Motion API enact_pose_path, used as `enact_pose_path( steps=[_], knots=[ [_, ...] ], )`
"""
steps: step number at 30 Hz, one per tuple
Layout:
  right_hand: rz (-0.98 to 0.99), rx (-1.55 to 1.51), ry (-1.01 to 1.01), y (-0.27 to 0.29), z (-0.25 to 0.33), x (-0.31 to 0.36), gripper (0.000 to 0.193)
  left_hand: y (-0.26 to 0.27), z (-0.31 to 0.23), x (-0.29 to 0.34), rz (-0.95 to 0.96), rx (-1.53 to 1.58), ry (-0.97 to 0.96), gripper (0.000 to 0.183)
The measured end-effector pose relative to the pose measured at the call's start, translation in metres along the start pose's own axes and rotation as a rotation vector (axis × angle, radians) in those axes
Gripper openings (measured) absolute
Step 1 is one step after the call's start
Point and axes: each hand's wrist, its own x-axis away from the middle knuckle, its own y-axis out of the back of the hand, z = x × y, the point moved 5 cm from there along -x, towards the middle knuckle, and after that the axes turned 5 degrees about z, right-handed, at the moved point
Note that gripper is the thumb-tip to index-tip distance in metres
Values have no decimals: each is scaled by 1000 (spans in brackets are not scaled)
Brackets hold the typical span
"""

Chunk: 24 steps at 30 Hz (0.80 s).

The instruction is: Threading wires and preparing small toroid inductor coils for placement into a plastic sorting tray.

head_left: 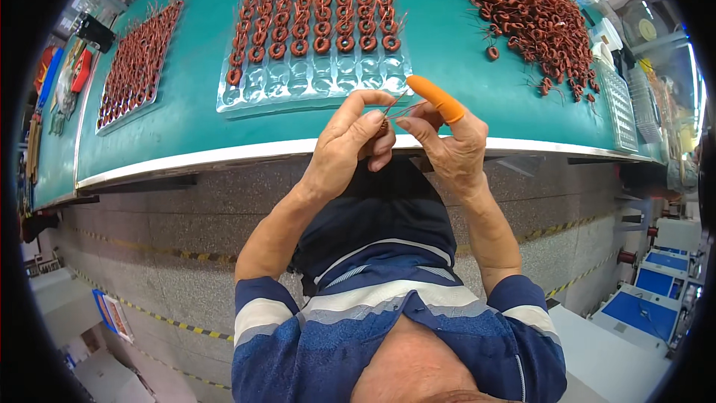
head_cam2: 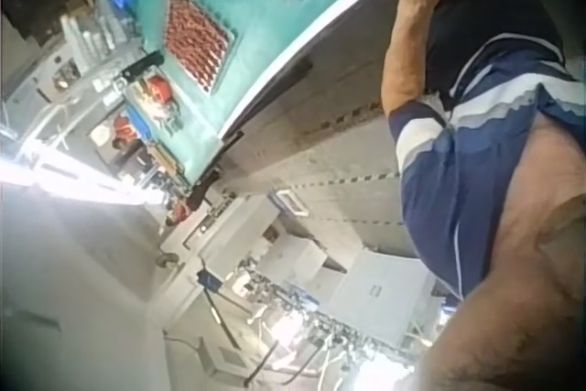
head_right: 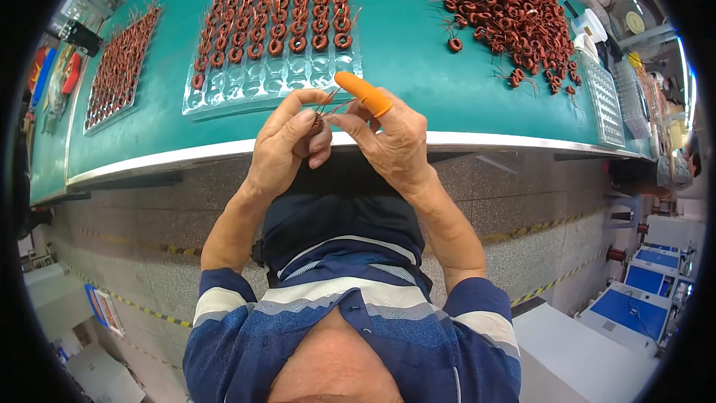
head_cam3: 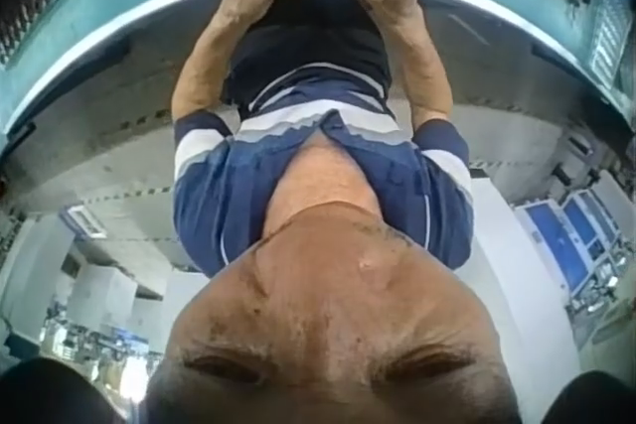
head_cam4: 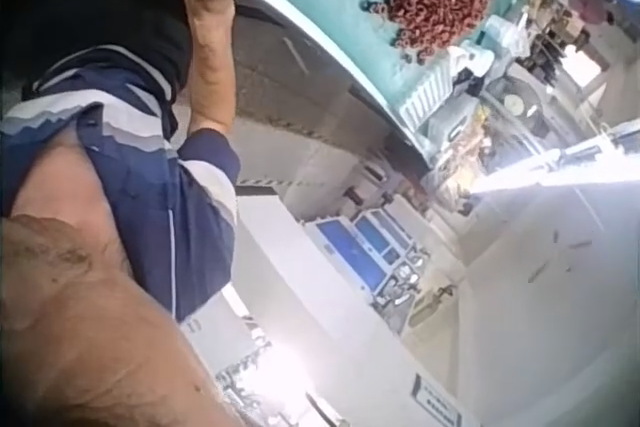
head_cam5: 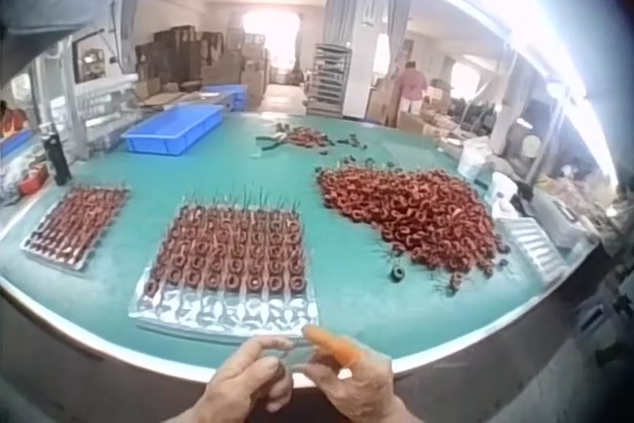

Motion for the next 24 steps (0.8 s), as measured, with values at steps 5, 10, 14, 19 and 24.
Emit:
enact_pose_path(
  steps=[5, 10, 14, 19, 24],
  knots=[
    [59, 138, 96, -9, 10, -4, 37, 7, -1, 5, 24, 32, 27, 30],
    [66, -8, -35, -23, 13, -9, 28, 14, -4, 13, 23, -36, 0, 29],
    [146, -159, -282, -30, 16, -13, 23, 16, -10, 19, 81, -185, -58, 30],
    [298, -153, -263, -41, 25, -29, 23, 30, -24, 33, -27, -342, -76, 31],
    [232, 208, 171, -44, 43, -30, 22, 35, -23, 31, 25, -244, -48, 31]
  ],
)
